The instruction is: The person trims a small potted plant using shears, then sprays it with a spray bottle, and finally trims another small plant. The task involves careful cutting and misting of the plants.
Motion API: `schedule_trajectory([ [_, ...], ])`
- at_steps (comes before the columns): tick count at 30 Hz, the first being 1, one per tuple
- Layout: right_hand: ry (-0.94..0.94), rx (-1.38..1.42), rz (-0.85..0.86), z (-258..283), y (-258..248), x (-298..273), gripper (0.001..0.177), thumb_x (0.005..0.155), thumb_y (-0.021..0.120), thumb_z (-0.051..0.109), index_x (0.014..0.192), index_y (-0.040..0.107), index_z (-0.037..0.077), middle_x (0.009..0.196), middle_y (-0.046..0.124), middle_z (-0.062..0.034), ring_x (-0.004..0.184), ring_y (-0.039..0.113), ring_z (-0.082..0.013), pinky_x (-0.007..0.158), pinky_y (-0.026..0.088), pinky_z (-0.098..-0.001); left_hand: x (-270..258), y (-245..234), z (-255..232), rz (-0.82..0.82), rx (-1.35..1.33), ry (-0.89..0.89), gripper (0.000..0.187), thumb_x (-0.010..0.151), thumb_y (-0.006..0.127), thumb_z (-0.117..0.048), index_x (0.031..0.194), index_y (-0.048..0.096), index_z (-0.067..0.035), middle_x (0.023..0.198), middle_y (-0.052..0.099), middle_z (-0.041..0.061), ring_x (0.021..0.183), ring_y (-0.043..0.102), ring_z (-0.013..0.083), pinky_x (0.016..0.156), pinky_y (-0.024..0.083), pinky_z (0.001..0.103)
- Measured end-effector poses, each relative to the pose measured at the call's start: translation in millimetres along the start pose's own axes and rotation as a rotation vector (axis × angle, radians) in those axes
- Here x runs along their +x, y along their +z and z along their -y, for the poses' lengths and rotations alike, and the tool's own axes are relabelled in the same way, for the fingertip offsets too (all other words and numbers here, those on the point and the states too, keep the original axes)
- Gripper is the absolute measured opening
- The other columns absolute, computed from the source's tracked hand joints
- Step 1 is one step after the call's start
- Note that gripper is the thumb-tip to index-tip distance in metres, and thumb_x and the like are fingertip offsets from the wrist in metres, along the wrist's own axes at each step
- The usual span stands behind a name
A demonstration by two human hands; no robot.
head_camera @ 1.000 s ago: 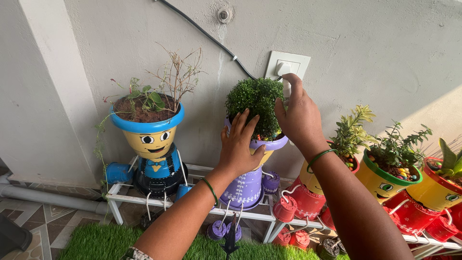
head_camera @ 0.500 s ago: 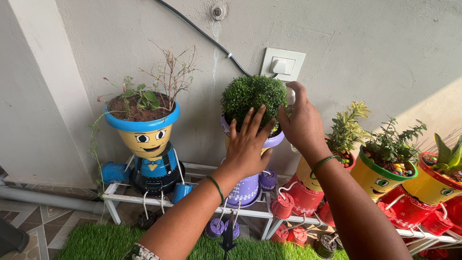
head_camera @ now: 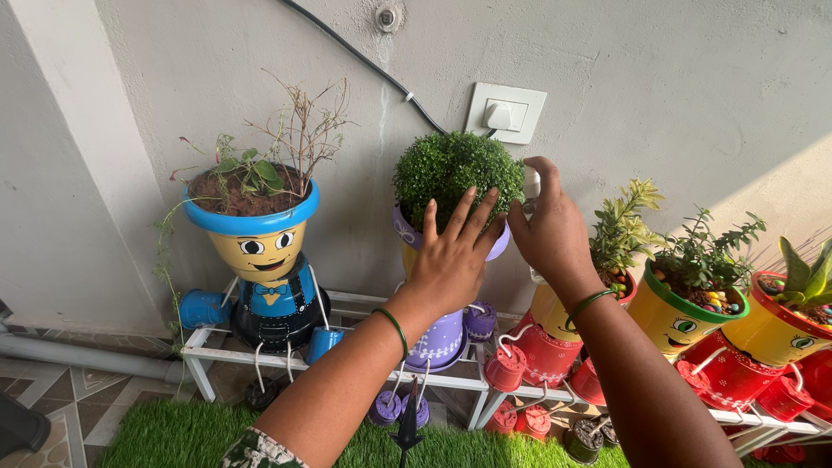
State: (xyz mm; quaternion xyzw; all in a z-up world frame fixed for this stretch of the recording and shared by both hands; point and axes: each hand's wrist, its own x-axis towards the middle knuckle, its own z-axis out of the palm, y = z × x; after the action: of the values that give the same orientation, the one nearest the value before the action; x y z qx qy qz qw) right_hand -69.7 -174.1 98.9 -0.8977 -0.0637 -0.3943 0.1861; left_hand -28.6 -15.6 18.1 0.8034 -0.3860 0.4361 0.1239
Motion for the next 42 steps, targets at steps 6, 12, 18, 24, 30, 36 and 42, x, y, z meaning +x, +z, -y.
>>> schedule_trajectory([
  [6,-0.007,-0.032,0.015,-5,2,-2,0.057,0.092,0.068,0.015,0.142,0.040,0.013,0.082,0.072,-0.0198,0.078,0.073,-0.0411,0.067,0.055,-0.0502,7,6,4,0.089,0.095,-0.020,0.068,0.083,0.071,-0.025,0.147,0.051,-0.009,0.166,0.028,0.016,0.156,0.016,0.0352,0.116,0.014,0.076],
  [12,-0.049,-0.016,-0.052,-11,2,-3,0.062,0.090,0.070,0.016,0.143,0.038,0.010,0.081,0.071,-0.0196,0.078,0.073,-0.0395,0.066,0.057,-0.0485,6,3,8,0.075,0.001,-0.143,0.072,0.081,0.072,-0.027,0.147,0.051,-0.008,0.163,0.028,0.019,0.154,0.017,0.0382,0.116,0.010,0.075],
  [18,0.026,-0.047,0.009,-14,-5,-6,0.058,0.092,0.068,0.014,0.142,0.039,0.013,0.080,0.072,-0.0182,0.076,0.073,-0.0391,0.066,0.056,-0.0493,5,4,5,0.085,0.080,-0.168,0.070,0.081,0.069,-0.022,0.148,0.051,-0.012,0.164,0.026,0.017,0.154,0.017,0.0382,0.115,0.011,0.074],
  [24,0.015,0.042,-0.034,-24,-8,-7,0.058,0.091,0.067,0.014,0.141,0.038,0.012,0.079,0.072,-0.0196,0.076,0.074,-0.0383,0.067,0.057,-0.0474,8,7,-3,0.011,0.062,-0.057,0.062,0.086,0.065,-0.020,0.146,0.054,-0.009,0.167,0.024,0.019,0.155,0.017,0.0374,0.116,0.014,0.074],
  [30,0.042,0.037,-0.026,-28,-11,-7,0.065,0.088,0.068,0.012,0.144,0.035,0.011,0.082,0.072,-0.0210,0.076,0.074,-0.0390,0.066,0.057,-0.0476,24,18,-17,0.121,0.248,0.160,0.061,0.088,0.059,-0.023,0.147,0.052,-0.008,0.167,0.024,0.016,0.156,0.017,0.0350,0.116,0.018,0.074],
  [36,0.103,-0.013,0.028,-33,-10,-7,0.057,0.092,0.066,0.014,0.142,0.039,0.015,0.081,0.073,-0.0197,0.076,0.074,-0.0388,0.067,0.057,-0.0477,34,23,-12,0.192,0.420,0.166,0.061,0.091,0.056,-0.029,0.147,0.049,-0.008,0.166,0.025,0.017,0.154,0.019,0.0360,0.115,0.018,0.071],
  [42,0.100,-0.001,0.002,-37,-7,-4,0.056,0.092,0.066,0.015,0.141,0.039,0.013,0.082,0.073,-0.0195,0.075,0.074,-0.0381,0.067,0.057,-0.0480,36,20,1,0.216,0.450,0.088,0.062,0.092,0.056,-0.030,0.149,0.048,-0.008,0.163,0.029,0.018,0.150,0.026,0.0404,0.113,0.020,0.071],
])
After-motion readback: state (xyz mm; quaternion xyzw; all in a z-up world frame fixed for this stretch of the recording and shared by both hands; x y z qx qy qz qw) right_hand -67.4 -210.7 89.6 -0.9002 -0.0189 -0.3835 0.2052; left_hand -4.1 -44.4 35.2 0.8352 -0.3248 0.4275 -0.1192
